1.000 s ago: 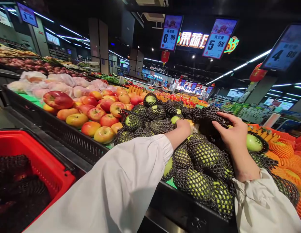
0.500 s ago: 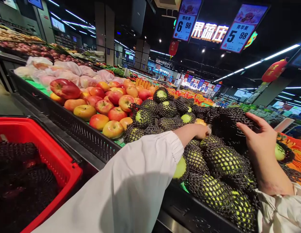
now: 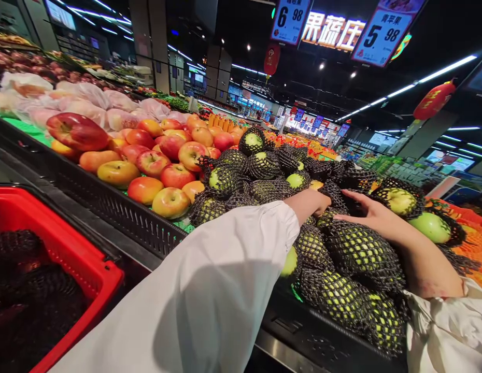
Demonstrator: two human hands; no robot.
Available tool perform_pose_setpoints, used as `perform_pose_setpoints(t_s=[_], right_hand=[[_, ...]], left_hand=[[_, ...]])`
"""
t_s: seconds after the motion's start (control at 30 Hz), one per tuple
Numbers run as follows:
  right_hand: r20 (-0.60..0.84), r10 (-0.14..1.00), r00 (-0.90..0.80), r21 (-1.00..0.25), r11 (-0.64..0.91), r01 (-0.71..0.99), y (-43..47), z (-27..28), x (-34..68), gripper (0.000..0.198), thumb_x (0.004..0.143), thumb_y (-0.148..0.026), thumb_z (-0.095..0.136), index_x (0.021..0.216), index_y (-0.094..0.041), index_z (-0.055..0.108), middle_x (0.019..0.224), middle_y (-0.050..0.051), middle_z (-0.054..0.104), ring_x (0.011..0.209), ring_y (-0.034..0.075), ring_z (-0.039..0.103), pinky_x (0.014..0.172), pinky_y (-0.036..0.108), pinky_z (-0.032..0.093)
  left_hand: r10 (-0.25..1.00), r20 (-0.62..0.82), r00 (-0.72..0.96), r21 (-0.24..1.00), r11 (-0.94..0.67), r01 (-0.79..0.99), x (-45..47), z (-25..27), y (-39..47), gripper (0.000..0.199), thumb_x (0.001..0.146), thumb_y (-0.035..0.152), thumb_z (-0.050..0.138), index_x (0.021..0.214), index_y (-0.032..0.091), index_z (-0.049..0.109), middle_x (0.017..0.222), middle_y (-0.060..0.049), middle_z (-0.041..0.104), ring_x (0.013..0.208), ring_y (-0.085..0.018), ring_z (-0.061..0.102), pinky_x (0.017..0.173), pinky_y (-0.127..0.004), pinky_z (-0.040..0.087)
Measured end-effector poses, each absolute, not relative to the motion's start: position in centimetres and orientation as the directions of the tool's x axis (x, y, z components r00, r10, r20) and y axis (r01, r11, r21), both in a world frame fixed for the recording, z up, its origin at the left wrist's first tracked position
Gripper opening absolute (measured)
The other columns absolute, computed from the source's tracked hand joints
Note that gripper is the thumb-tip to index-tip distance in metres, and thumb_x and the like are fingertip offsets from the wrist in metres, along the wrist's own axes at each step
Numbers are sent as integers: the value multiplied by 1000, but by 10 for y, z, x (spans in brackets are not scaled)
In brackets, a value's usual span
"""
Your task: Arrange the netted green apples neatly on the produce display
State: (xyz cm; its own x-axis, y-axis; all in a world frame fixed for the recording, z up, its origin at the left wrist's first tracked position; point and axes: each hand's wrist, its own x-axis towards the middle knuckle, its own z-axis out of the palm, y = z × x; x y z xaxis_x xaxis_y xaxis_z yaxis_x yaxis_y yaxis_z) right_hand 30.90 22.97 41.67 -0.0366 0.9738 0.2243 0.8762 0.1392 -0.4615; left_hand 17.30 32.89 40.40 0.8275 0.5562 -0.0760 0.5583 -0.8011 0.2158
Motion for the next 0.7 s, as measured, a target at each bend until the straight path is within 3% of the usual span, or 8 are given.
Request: perform_pose_setpoints(t_s=[0.13, 0.3, 0.43, 0.53, 0.6, 0.7], right_hand=[[317, 948, -18, -426, 159, 891, 226, 419, 306, 109, 60, -49, 78, 152, -8, 37, 153, 18, 41, 138, 35, 43, 118, 43, 34], [474, 880, -3, -422, 231, 877, 225, 420, 306, 113, 60, -46, 83, 154, -8, 33, 150, 21, 41, 136, 33, 46, 117, 40, 36], [710, 696, 108, -383, 253, 889, 228, 422, 314, 106, 61, -47, 85, 151, -14, 41, 146, 19, 46, 133, 32, 48, 116, 44, 35], [796, 589, 139, -369, 290, 883, 229, 423, 319, 104, 65, -51, 83, 150, -11, 40, 149, 20, 44, 135, 30, 46, 117, 41, 34], [779, 617, 110, -357, 294, 887, 229, 422, 319, 111, 65, -55, 82, 154, -9, 32, 154, 22, 37, 143, 31, 37, 120, 42, 28], [620, 784, 43, -324, 205, 924, 227, 418, 316, 132, 62, -56, 85, 159, -8, 9, 161, 26, 18, 153, 37, 6, 122, 52, 14]], left_hand=[[530, -67, 845, 125, -836, 534, 168, 402, 328, 79, 55, -5, 63, 133, 8, 56, 135, -21, 61, 115, -35, 63, 96, -41, 54], [502, 0, 865, 28, -864, 502, 159, 400, 328, 71, 63, 4, 67, 132, 18, 55, 137, -13, 60, 120, -28, 61, 98, -33, 52], [504, 48, 862, 13, -864, 504, 152, 402, 321, 67, 69, 8, 67, 133, 26, 54, 141, -7, 58, 126, -24, 57, 103, -29, 47], [503, 72, 861, 16, -864, 503, 149, 404, 315, 66, 72, 10, 67, 135, 24, 53, 138, -8, 60, 124, -25, 58, 103, -29, 46], [491, 98, 865, 7, -870, 493, 148, 405, 313, 63, 74, 12, 66, 135, 20, 53, 137, -11, 60, 123, -27, 59, 103, -31, 47], [484, 123, 866, -40, -870, 492, 148, 406, 311, 56, 77, 14, 65, 132, 17, 56, 136, -13, 61, 122, -29, 59, 100, -34, 49]])
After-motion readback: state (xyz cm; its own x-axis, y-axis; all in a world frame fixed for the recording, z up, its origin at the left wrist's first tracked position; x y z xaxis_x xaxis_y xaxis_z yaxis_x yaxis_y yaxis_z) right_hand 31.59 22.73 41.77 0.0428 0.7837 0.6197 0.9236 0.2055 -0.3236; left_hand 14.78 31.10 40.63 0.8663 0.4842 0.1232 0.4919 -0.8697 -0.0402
